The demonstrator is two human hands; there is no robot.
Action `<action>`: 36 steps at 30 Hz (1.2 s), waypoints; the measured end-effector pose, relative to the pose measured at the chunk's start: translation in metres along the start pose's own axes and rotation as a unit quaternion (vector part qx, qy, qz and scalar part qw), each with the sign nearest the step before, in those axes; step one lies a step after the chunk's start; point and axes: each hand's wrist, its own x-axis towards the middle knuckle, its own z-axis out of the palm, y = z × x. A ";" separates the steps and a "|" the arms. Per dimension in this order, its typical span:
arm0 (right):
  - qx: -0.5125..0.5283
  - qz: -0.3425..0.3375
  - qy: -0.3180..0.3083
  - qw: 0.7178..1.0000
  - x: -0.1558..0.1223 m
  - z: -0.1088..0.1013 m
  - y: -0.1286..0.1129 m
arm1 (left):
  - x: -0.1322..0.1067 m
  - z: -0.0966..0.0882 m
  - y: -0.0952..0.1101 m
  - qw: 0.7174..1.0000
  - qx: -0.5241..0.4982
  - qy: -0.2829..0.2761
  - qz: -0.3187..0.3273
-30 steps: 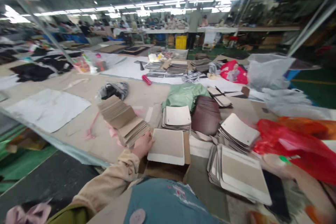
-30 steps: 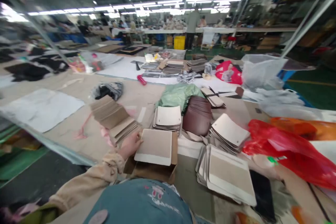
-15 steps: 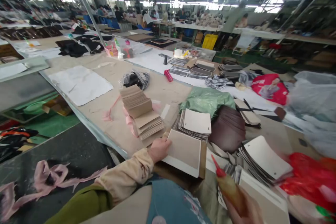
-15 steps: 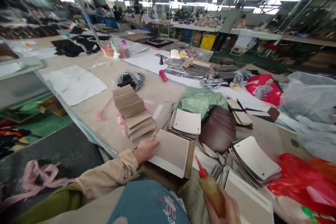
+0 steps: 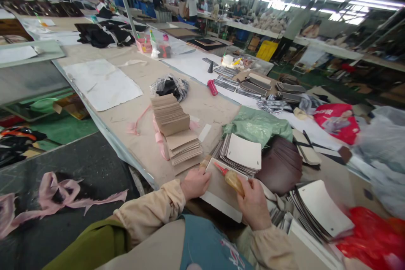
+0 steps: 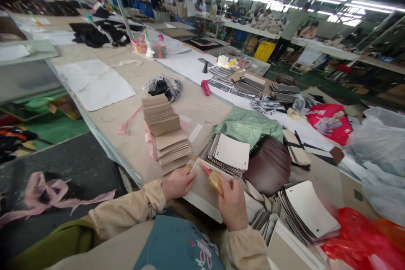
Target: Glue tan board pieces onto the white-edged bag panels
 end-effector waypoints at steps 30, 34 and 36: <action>-0.114 0.127 0.024 0.985 -0.063 -0.044 0.021 | 0.004 0.006 -0.002 0.999 0.038 -0.005 0.010; -0.125 0.150 0.025 0.981 -0.073 -0.051 0.025 | 0.005 0.007 -0.002 0.999 0.040 -0.010 0.009; -0.128 0.158 0.024 0.979 -0.074 -0.051 0.025 | 0.005 0.007 -0.002 0.999 0.039 -0.012 0.009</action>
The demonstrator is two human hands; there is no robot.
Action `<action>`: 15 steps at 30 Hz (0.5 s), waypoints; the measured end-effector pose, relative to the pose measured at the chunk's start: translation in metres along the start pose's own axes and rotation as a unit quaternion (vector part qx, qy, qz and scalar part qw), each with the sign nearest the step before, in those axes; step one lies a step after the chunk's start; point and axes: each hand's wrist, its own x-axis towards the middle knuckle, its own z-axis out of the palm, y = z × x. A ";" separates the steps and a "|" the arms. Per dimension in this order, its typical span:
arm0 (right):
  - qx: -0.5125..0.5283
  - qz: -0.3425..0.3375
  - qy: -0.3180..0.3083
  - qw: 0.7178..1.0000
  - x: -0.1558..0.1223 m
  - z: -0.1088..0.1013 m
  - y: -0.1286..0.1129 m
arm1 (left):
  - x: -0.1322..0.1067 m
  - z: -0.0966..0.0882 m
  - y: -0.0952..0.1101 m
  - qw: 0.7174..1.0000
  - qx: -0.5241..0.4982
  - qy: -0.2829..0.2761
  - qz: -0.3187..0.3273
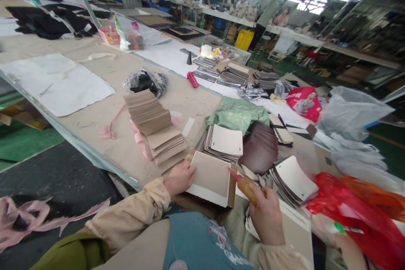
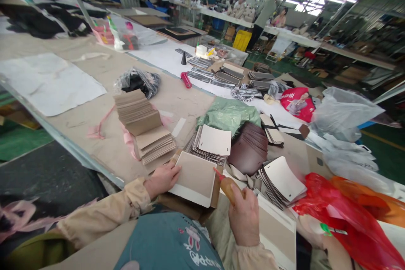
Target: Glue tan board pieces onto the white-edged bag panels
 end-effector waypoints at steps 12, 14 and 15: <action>0.100 -0.073 -0.047 0.991 0.046 0.028 -0.075 | 0.000 -0.006 0.003 1.000 -0.011 -0.009 -0.013; 0.134 -0.077 -0.063 0.986 0.058 0.038 -0.089 | 0.000 -0.005 0.002 1.000 -0.014 -0.012 -0.011; 0.164 -0.067 -0.073 0.982 0.063 0.043 -0.094 | 0.001 -0.005 0.002 1.000 -0.015 -0.013 -0.010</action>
